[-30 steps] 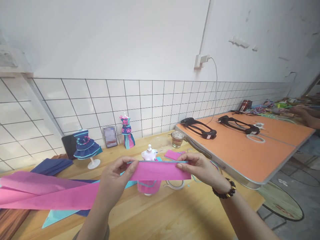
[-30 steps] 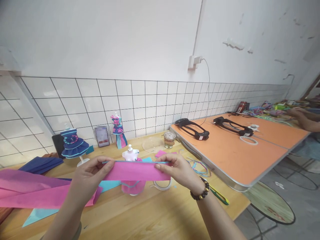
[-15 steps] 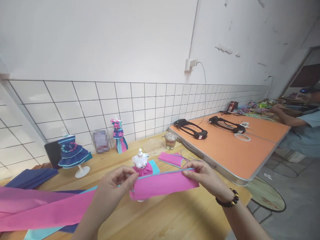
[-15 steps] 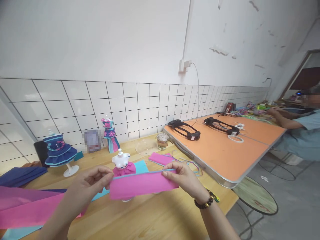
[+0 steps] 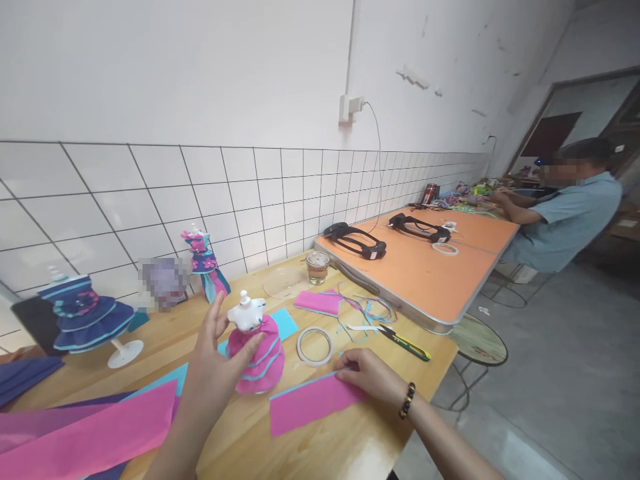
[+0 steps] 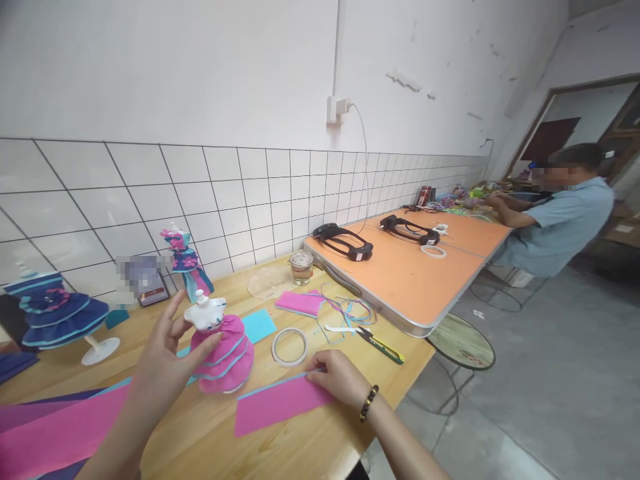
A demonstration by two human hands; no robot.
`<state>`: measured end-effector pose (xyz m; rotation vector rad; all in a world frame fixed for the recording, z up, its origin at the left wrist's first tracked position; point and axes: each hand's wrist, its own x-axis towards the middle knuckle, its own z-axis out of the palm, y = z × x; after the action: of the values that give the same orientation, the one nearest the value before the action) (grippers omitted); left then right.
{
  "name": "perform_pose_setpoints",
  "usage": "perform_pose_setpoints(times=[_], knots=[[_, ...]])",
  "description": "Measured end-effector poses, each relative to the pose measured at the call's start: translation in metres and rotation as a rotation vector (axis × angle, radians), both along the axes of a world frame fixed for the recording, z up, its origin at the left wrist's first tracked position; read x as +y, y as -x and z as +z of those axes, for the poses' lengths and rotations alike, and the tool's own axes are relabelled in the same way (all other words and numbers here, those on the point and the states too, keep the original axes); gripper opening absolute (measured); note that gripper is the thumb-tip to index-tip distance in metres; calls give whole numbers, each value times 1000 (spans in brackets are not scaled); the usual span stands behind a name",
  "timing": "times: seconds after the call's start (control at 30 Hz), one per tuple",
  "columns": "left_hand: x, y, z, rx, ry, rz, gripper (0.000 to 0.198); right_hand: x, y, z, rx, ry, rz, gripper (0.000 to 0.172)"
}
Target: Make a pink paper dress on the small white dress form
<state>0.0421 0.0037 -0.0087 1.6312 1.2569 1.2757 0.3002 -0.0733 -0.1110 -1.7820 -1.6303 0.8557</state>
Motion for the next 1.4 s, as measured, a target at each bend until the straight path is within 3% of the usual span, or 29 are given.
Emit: perform_pose_setpoints(times=[0.1, 0.37, 0.87, 1.07, 1.27, 1.4], knots=[[0, 1, 0, -50, 44, -59, 89, -2, -2, 4, -88, -76, 2, 12], [9, 6, -5, -123, 62, -58, 92, 0, 0, 3, -211, -220, 13, 13], [13, 12, -10, -15, 3, -113, 90, 24, 38, -9, -442, -326, 100, 6], [13, 14, -6, -101, -154, -31, 89, 34, 47, -14, -522, -324, 105, 13], [-10, 10, 9, -251, -407, 96, 61, 27, 39, -1, -423, -392, 26, 18], [-20, 13, 7, -115, -646, 210, 44, 13, 32, 15, -325, -482, -62, 20]])
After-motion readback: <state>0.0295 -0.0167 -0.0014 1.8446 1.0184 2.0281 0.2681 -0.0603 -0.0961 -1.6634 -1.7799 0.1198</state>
